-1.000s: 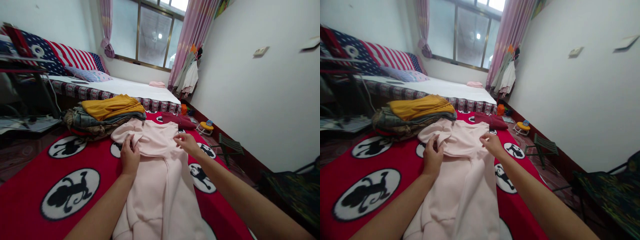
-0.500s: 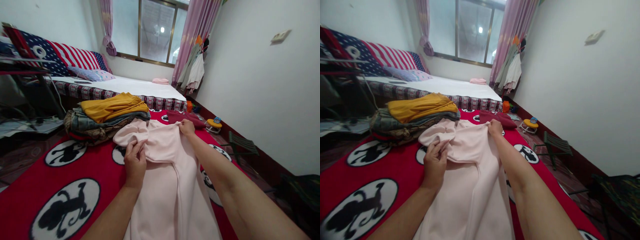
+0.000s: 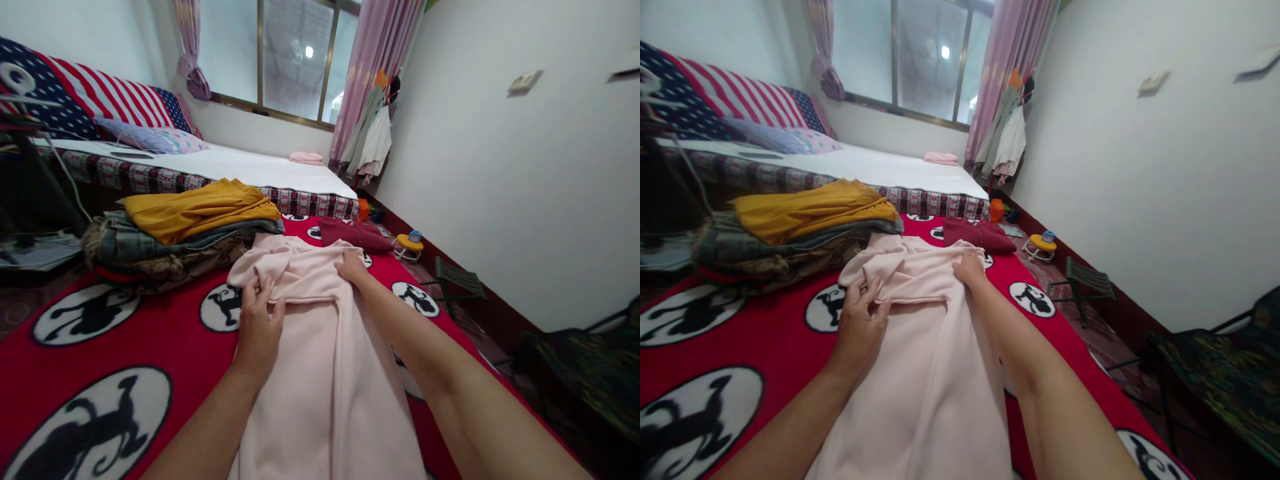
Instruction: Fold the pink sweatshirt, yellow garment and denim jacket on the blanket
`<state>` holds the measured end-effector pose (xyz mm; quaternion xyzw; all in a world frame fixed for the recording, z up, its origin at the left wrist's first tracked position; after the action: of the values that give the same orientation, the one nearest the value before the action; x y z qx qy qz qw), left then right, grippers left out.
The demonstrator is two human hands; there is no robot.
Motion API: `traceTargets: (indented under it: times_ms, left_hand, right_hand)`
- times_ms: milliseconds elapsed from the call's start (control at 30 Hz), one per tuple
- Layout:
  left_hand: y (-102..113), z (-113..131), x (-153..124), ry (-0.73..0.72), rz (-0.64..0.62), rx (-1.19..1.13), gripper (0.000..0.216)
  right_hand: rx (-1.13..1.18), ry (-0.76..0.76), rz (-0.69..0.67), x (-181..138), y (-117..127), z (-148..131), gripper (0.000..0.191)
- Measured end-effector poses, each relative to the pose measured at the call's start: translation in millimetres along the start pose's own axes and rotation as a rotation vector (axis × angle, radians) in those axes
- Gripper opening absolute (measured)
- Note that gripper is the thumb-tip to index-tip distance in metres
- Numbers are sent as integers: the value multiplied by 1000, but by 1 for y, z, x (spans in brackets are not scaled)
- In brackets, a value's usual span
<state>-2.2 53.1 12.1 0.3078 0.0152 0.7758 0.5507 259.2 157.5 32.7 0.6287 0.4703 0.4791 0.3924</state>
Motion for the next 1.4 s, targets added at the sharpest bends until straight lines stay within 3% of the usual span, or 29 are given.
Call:
traceTargets:
  times_ms: [100,200,300,433,600,733,833,933,1033,1133,1233,1300,1400]
  left_hand:
    - [0,-1,0,-19,11,13,42]
    - [1,0,-1,-32,14,29,42]
    - [2,1,-2,-39,1,46,45]
    - [4,2,-2,-39,-8,49,48]
    - [2,3,-6,-53,-43,67,54]
    - [0,0,-20,-58,-226,133,70]
    - [8,-5,-36,-146,-387,178,64]
    - [27,-13,-53,-223,-568,221,49]
    - [57,-11,-66,-225,-740,222,44]
    - [91,11,-80,-186,-950,210,27]
    - [118,42,-98,-152,-1138,183,24]
    - [130,60,-111,-171,-1169,182,41]
    - [134,74,-128,-260,-1124,235,63]
  right_hand:
    - [-13,89,-50,-23,1,-11,62]
    - [-48,227,-177,-51,-5,-19,58]
    - [-83,215,-275,-70,-9,-22,56]
    - [-74,154,-299,-95,-8,-30,58]
    - [-77,251,-249,-157,2,-41,64]
    - [-98,345,-245,-214,12,-40,56]
    - [-66,416,-260,-251,21,-36,55]
    - [46,474,-299,-284,36,-33,58]
    - [308,493,-281,-312,64,-34,50]
    - [512,544,-208,-338,94,-43,48]
    - [409,760,-150,-361,105,-60,49]
    - [253,857,-87,-371,98,-67,40]
    - [174,853,5,-375,83,-70,30]
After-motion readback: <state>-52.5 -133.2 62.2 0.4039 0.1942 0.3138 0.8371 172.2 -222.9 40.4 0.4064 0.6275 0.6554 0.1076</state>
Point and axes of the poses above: each hand's wrist, its own x-axis towards the middle knuckle, its own y-axis out of the back of the hand, z = x × y, the point moved 4 cm from there along x, towards the middle knuckle, and after that the axes turned 11 degrees about y, right-handed, at the moved point
